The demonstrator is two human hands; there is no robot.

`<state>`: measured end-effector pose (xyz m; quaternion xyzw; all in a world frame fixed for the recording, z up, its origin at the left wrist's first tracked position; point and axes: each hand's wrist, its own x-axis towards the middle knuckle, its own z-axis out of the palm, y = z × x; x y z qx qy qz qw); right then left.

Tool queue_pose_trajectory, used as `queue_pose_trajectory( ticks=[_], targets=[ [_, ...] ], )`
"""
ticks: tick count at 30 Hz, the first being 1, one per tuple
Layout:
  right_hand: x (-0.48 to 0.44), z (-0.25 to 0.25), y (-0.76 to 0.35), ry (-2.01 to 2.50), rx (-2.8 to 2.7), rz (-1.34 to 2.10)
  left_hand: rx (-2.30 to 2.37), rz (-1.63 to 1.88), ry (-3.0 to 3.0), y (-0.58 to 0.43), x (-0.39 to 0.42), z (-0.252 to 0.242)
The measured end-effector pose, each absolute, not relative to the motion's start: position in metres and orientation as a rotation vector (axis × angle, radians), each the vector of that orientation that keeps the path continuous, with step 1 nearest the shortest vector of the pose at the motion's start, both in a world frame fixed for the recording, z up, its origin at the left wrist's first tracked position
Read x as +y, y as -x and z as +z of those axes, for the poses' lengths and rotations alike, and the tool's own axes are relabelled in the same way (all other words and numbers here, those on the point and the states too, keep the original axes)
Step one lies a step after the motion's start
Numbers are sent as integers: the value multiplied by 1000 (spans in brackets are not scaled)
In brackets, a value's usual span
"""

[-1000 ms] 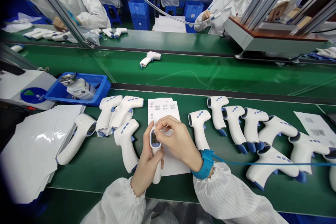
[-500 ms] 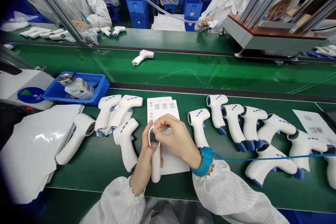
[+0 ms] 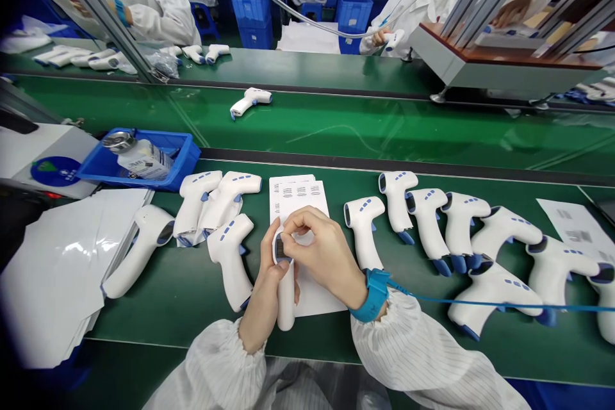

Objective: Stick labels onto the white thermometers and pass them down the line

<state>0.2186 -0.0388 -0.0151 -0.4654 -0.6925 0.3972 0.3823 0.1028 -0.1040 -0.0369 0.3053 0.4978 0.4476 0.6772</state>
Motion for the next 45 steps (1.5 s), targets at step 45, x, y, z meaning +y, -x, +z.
queue_pose_trajectory(
  ticks=[45],
  targets=[
    [-61, 2, -218, 1207, -1675, 1489, 1176, 1185, -881, -94, -103, -3]
  ],
)
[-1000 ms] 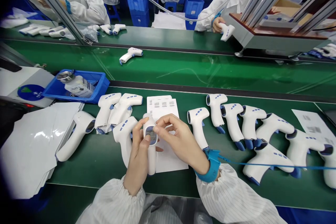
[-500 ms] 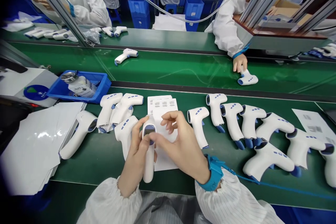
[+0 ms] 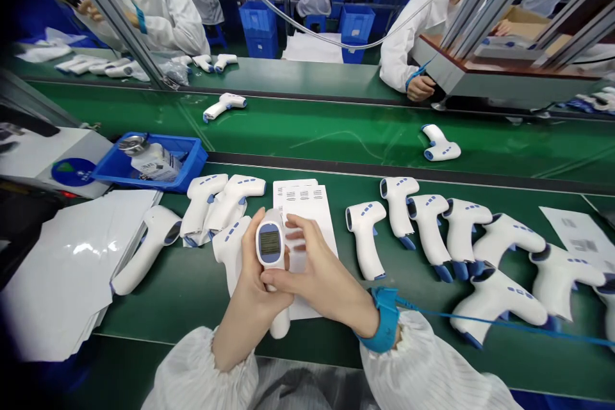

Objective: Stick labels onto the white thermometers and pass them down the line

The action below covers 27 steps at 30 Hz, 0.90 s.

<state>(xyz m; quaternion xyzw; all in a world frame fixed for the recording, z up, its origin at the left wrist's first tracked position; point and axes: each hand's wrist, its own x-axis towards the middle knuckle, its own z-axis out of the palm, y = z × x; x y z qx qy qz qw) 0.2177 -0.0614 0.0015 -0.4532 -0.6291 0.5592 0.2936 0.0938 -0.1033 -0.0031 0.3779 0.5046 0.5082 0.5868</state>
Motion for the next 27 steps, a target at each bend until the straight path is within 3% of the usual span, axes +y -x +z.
queue_pose_trajectory(
  ticks=[3, 5, 10, 15, 20, 24, 27],
  targets=[
    [-62, 5, -221, 1095, -1616, 1996, 1084, 1017, -1066, -83, -104, 7],
    [-45, 4, -226, 1171, -1684, 1989, 1214, 904, -1244, -73, -107, 8],
    [68, -13, -241, 1803, -2014, 942, 2129, 866, -1507, -44, -118, -24],
    [161, -17, -244, 1847, -1980, 587, 2286, 778, -1382, -31, -125, -55],
    [99, -25, -231, 1600, -2190, 516, 2131, 900, -879, -25, -122, -40],
    [-2, -50, -226, 1305, -2444, 352, 1736, 1244, -546, -19, -121, -16],
    [-53, -65, -218, 1339, -2523, 332, 1388, 1370, -466, -18, -121, 2]
  ],
)
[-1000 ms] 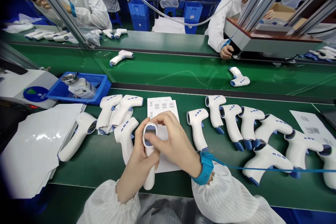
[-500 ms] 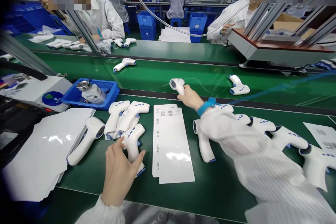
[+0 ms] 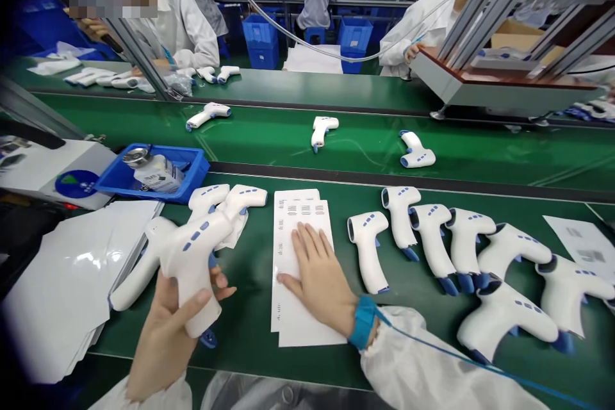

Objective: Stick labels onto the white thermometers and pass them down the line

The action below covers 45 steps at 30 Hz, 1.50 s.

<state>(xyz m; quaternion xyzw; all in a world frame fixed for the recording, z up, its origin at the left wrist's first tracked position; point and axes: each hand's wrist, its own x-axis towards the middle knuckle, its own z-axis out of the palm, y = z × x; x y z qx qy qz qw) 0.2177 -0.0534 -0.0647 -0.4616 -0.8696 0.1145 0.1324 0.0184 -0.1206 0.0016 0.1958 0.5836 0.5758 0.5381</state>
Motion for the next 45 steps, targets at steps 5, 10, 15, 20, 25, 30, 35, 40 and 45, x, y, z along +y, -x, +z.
queue_pose_trajectory(
  ticks=[5, 10, 15, 20, 25, 30, 35, 40, 45],
  targets=[
    [-84, -67, -196, 1420, -2482, 335, 777, 1364, -410, -25, -108, 15],
    [-85, -60, -200, 1353, -2382, 485, 658, 1257, -370, -35, -90, 9],
    [-56, -55, -231, 1370, -2116, 598, 671, 1182, -382, -51, -92, -2],
    [-14, -67, -246, 1519, -1937, 608, 1119, 1017, -581, -74, -101, -10],
    [6, -80, -241, 1535, -1824, 622, 1233, 978, -716, -83, -91, -26],
    [8, -81, -240, 1480, -1785, 647, 1149, 977, -752, -80, -84, -35],
    [21, -84, -246, 1486, -1777, 762, 1148, 977, -794, -80, -84, -40],
    [34, -75, -243, 1505, -1893, 752, 1157, 976, -798, -83, -83, -39],
    [4, -55, -237, 1330, -2229, 310, 1178, 1003, -749, -86, -84, -37]
  ],
)
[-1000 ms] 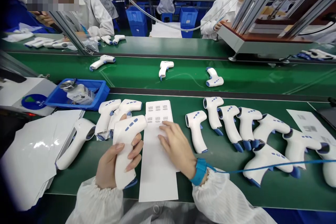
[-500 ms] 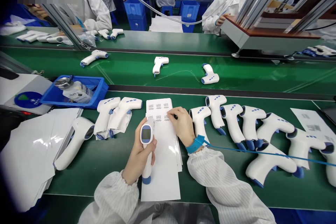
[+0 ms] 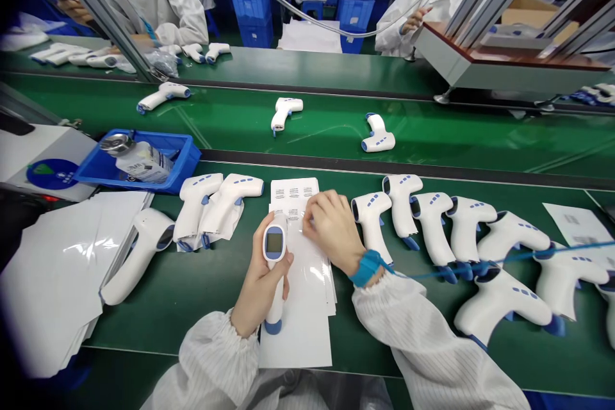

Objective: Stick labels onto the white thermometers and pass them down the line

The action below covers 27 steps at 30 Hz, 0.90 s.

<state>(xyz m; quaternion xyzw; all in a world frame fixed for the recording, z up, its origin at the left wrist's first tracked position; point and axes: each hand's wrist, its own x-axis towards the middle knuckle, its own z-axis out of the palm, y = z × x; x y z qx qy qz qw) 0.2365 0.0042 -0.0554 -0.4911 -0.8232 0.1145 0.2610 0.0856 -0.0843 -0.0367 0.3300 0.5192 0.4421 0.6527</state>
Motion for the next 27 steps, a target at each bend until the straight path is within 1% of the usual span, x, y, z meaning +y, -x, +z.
queue_pose_trajectory(
  ticks=[1, 3, 5, 8, 9, 10, 11, 12, 14, 16, 20, 27],
  targets=[
    [-7, -51, -238, 1253, -2280, 293, 1167, 1014, -742, -86, -85, -37],
    [-28, -39, -245, 1154, -2303, 456, 1124, 1037, -728, -86, -85, -39],
    [-45, -24, -252, 1143, -2243, 793, 1077, 1051, -712, -85, -85, -42],
    [-55, -2, -257, 1099, -2065, 1440, 1060, 1054, -737, -84, -84, -45],
    [-54, 3, -255, 1068, -2003, 1594, 1078, 1061, -763, -84, -84, -46],
    [-52, 7, -253, 1044, -1955, 1667, 1097, 1071, -791, -85, -84, -46],
    [-49, 9, -249, 1040, -1928, 1657, 1107, 1080, -812, -85, -84, -47],
    [-45, 10, -245, 1052, -1919, 1577, 1108, 1086, -823, -86, -84, -47],
    [-35, 7, -237, 1083, -1928, 1345, 1080, 1080, -819, -87, -84, -47],
    [-26, 1, -229, 1114, -1922, 1186, 1058, 1065, -802, -88, -84, -47],
    [-15, -6, -220, 1162, -1857, 1158, 1084, 1049, -811, -89, -84, -46],
    [-14, -4, -217, 1177, -1847, 1126, 1118, 1035, -853, -89, -82, -45]
  ],
)
